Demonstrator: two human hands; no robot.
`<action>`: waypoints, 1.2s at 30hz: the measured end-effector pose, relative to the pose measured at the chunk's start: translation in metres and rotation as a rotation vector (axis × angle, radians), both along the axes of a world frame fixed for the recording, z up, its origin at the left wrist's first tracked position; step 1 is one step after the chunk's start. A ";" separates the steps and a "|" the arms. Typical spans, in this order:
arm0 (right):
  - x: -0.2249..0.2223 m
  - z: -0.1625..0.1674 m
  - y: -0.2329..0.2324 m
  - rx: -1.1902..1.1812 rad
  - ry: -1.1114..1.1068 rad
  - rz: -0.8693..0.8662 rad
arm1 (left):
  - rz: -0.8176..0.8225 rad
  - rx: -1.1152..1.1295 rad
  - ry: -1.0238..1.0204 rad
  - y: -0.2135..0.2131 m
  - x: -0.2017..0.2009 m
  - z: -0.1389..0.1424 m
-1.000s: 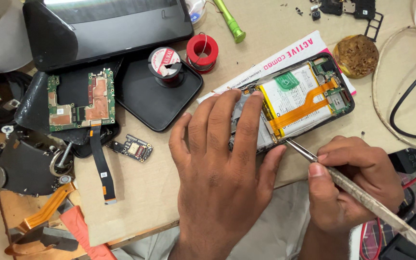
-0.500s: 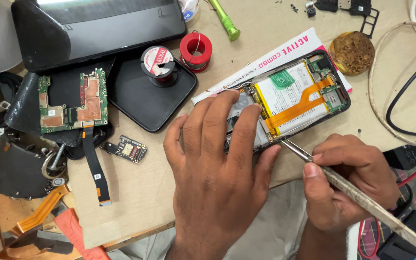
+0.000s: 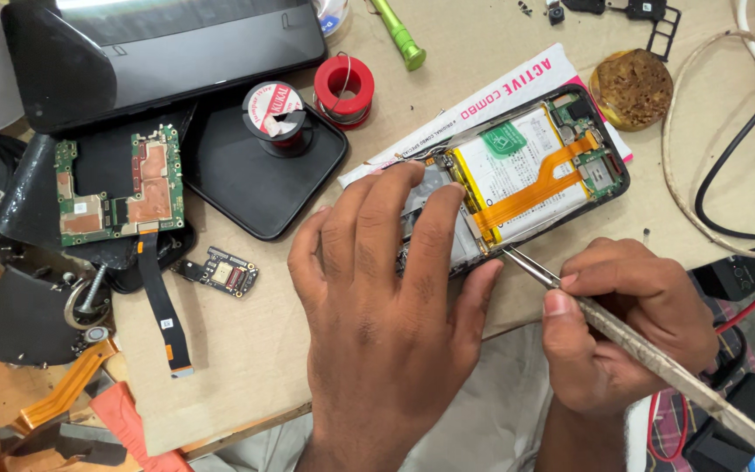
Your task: The person pries the battery out of an opened smartphone on a cluttered repair bench, working a metal pry tool along the edge of the battery while holding the phone steady with the other hand. They then lift the freed battery and flex cables aside and continue working on the phone's internal components.
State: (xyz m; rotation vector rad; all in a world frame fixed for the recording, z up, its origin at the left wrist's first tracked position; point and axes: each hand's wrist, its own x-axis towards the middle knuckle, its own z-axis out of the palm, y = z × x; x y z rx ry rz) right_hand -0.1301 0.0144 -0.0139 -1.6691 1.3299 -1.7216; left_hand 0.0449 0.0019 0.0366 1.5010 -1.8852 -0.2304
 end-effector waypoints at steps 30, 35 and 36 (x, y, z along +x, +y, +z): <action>0.006 -0.003 -0.001 -0.030 0.034 -0.053 | -0.013 0.005 0.009 -0.004 0.000 0.001; 0.004 -0.006 0.000 -0.060 0.060 -0.031 | -0.024 -0.047 0.021 -0.004 -0.001 0.005; 0.004 -0.007 0.000 -0.061 0.061 -0.030 | -0.028 -0.072 0.018 -0.003 0.000 0.006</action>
